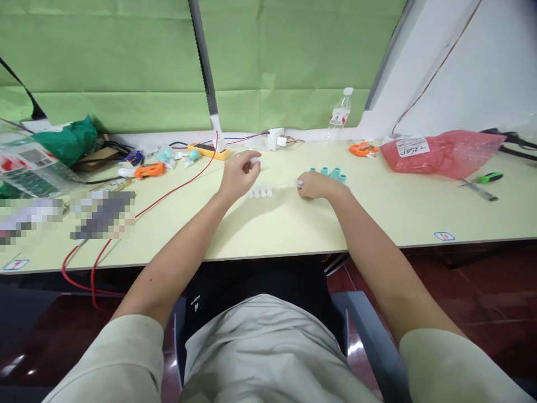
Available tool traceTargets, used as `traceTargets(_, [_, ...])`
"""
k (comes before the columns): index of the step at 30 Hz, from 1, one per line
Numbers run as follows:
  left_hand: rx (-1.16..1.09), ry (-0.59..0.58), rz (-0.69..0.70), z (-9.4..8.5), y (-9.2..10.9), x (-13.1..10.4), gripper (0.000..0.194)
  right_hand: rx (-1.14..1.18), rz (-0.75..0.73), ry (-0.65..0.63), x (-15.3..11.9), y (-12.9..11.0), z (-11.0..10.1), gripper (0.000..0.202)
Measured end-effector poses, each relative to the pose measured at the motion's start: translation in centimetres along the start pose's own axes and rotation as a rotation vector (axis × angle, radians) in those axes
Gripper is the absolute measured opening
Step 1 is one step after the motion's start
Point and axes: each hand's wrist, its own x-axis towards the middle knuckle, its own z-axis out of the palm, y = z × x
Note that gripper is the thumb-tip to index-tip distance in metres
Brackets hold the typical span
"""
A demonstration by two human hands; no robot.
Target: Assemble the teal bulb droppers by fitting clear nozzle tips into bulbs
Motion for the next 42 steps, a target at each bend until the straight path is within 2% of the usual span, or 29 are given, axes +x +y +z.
traceTargets(4, [0.132,-0.126,-0.064,-2.7,-2.2,1.2,0.029,-0.057,0.007,0.020,0.6,-0.5,0.0,0.014])
traceTargets(8, [0.140,-0.379,-0.182,-5.1,-4.7,1.1,0.019,-0.103,0.058,-0.006,0.4,-0.3,-0.2,0.030])
traceTargets(12, [0.102,-0.560,-0.325,-6.0,-6.2,-0.1,0.023,-0.122,0.048,-0.009,0.4,-0.4,0.2,0.035])
traceTargets(15, [0.129,-0.721,-0.349,-6.2,-6.7,-0.7,0.026,-0.128,0.040,-0.022,0.8,-0.5,0.6,0.033])
traceTargets(17, [0.140,-0.787,-0.360,-6.4,-6.7,-0.8,0.028,-0.111,0.019,-0.019,1.0,-0.3,0.6,0.030])
traceTargets(23, [0.189,-0.831,-0.360,-6.5,-6.2,-0.9,0.030,-0.006,-0.006,0.088,0.1,0.6,0.1,0.025])
traceTargets(30, [0.218,-0.855,-0.343,-6.1,-6.4,-1.1,0.029,0.036,-0.130,0.269,0.8,0.3,1.3,0.018])
traceTargets(37, [0.198,-0.819,-0.364,-6.0,-6.6,-1.2,0.028,-0.046,-0.026,0.216,1.7,-1.0,2.3,0.024])
traceTargets(42, [0.168,-0.831,-0.383,-6.0,-6.3,-1.2,0.026,-0.118,-0.031,0.245,2.0,-1.8,2.9,0.028])
